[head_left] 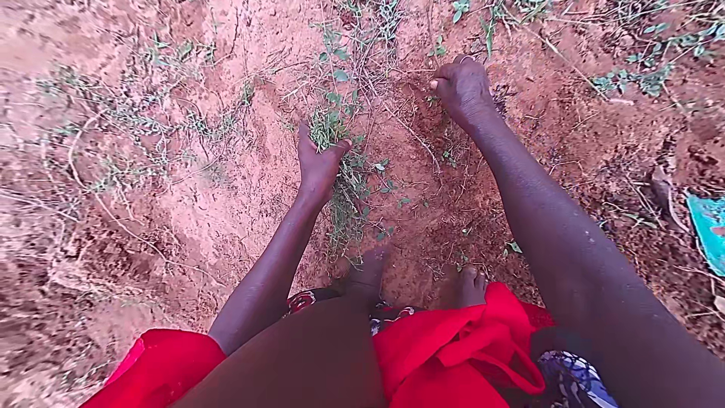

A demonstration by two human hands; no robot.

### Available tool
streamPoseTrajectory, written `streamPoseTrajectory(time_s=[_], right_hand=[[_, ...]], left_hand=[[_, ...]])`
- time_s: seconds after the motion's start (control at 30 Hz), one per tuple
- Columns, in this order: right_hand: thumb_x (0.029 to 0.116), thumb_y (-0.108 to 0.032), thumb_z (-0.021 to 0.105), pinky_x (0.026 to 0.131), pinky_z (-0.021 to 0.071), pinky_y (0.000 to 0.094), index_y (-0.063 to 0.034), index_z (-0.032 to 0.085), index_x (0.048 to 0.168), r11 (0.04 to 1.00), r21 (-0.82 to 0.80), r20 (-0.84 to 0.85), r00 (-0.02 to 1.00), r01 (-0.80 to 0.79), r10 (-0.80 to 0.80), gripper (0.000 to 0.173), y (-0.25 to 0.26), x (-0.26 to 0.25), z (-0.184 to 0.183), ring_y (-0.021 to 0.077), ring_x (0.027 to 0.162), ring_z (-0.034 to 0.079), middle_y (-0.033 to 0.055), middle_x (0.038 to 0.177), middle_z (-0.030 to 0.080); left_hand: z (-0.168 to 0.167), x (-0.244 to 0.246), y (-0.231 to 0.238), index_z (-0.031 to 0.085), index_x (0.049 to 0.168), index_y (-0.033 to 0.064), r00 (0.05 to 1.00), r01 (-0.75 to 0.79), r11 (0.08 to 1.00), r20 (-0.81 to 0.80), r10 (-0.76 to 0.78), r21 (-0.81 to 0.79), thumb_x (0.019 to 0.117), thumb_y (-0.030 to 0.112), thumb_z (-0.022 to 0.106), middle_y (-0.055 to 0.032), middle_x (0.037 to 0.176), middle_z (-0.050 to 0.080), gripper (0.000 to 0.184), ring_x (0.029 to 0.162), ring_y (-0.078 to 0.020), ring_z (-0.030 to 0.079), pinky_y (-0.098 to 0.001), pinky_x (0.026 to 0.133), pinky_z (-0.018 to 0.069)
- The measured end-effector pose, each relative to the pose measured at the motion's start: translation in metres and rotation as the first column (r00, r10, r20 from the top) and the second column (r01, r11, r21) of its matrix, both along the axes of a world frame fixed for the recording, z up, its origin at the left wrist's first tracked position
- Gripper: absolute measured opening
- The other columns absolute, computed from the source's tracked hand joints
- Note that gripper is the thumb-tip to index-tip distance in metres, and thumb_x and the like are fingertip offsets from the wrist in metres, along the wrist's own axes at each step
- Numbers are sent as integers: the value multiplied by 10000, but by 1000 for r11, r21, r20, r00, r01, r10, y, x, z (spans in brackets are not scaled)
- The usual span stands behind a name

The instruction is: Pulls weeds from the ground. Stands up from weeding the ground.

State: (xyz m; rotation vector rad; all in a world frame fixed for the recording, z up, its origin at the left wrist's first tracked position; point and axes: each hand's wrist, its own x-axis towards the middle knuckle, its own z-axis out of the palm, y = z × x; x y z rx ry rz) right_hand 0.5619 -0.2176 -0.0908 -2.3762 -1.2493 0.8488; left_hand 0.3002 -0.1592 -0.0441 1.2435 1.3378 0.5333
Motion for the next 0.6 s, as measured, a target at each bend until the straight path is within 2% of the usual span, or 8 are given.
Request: streamPoseTrajectory(time_s=[0.03, 0.1, 0.2, 0.27, 0.4, 0.5, 0.57, 0.6], right_hand=[[1044, -193, 586, 1053, 450, 579, 29, 689, 1212, 1000, -27, -12, 1000, 5, -6, 296, 2, -1, 2, 445, 1229, 578, 299, 1286, 589], [1013, -144, 607, 1041, 460, 605, 20, 692, 1207, 997, -74, 14, 1000, 20, -19, 268, 4, -4, 3, 450, 1243, 578, 289, 1303, 592], [998, -35, 538, 1000, 464, 653, 35, 655, 1261, 991, -130, 75, 997, -21, 31, 296, 8, -10, 7, 486, 1259, 567, 300, 1350, 573], [1015, -26, 510, 984, 473, 653, 76, 598, 1292, 971, -219, 114, 986, -95, 122, 308, 12, -11, 14, 506, 1260, 565, 316, 1375, 549], [969, -17, 594, 967, 472, 675, 121, 569, 1279, 937, -311, 114, 973, -157, 201, 340, 8, -7, 20, 542, 1259, 545, 353, 1378, 519], [1006, -69, 572, 957, 481, 661, 91, 605, 1221, 974, -205, 46, 992, -102, 114, 270, -9, 4, 22, 516, 1188, 598, 340, 1261, 594], [1018, -28, 526, 969, 486, 605, 62, 623, 1208, 999, -44, -77, 997, -16, 13, 232, -19, 6, 23, 445, 1134, 642, 295, 1174, 658], [1012, 14, 491, 976, 484, 580, 52, 618, 1227, 1000, 10, -136, 991, 4, -3, 252, -21, 6, 25, 416, 1125, 648, 275, 1177, 664]], left_hand=[[-1, -1, 1, 290, 1530, 32, 1000, 2, 1000, -3, -2, -2, 826, -81, 704, -161, 1289, 564, 825, 1002, -189, 684, -349, 825, 617], [-1, -2, 2, 277, 1541, 32, 1000, 6, 1000, -10, -6, -3, 821, -77, 704, -169, 1335, 547, 844, 1075, -195, 668, -358, 876, 608], [0, 0, 2, 285, 1539, 33, 1000, 3, 1000, -10, -3, -5, 819, -81, 706, -171, 1360, 531, 842, 1114, -189, 650, -354, 903, 595], [0, 0, 1, 298, 1526, 28, 1000, 7, 1000, -6, -7, -2, 817, -79, 706, -170, 1347, 539, 825, 1112, -192, 651, -360, 902, 597], [1, 0, -1, 275, 1535, 23, 1000, 16, 1000, -6, -16, 6, 815, -70, 709, -169, 1330, 544, 846, 1083, -184, 659, -348, 887, 600], [2, 1, -1, 274, 1538, 29, 1000, 15, 1000, -1, -15, 7, 816, -80, 702, -169, 1330, 545, 847, 1083, -182, 660, -345, 887, 599], [0, 0, -1, 271, 1542, 29, 1000, 19, 1000, -1, -19, 4, 818, -86, 698, -170, 1340, 541, 849, 1092, -184, 657, -347, 896, 596], [0, 1, -1, 286, 1529, 26, 1000, 14, 1000, 0, -14, 7, 815, -90, 699, -172, 1325, 549, 833, 1075, -191, 665, -352, 880, 602]])
